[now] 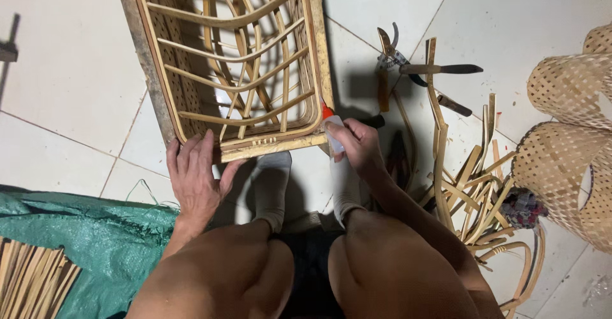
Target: The person inserts thin bamboo strips into a rectangular basket frame, secures them with a hammer, and applies glue to the joints. The person works on the floor, using a hammer and glue bottle to assemble the basket structure.
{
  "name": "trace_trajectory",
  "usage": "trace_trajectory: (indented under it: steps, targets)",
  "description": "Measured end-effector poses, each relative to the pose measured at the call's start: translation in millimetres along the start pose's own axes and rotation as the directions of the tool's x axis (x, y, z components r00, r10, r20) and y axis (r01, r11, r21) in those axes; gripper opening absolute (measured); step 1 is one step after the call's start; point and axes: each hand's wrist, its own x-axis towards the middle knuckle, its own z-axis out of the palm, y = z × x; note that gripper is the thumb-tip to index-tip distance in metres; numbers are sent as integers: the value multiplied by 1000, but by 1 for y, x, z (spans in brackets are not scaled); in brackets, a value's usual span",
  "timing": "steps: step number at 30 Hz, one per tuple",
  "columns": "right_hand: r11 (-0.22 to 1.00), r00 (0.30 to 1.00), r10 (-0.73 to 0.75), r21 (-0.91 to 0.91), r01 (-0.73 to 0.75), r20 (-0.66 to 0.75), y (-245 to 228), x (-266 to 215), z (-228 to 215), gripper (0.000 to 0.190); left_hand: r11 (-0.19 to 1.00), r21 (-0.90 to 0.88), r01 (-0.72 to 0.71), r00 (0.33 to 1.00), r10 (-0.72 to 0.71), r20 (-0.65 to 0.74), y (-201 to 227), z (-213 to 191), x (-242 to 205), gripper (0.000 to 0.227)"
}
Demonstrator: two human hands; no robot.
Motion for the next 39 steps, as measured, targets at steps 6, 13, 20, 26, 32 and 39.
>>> trace_trajectory:
  steps: [6,13,20,26,32,39]
  targets:
    - [995,996,86,-44,-85,16,5,-29,-8,35,1000,3,-5,1000,5,10,1,-1,1,74]
    - [926,935,-270,-203,317,228,8,-51,-32,28,946,-324,30,986,-82,-147,0,-10,-4,77]
    - [278,703,-629,-749,602,332,-29,-41,-51,50,248,-775,581,656,-706,266,-13,4,-10,61]
    - [99,615,-633,-738,667,471,-49,-33,-47,45,248,-791,559,679,-685,265,-20,14,-19,59]
    - [57,602,-613,-732,679,511,-54,-32,-45,43,295,-765,573,690,-678,255,-19,12,-18,60]
    - [-72,576,-565,-731,678,590,-60,-30,-47,46,291,-786,546,705,-667,243,-19,11,-18,62]
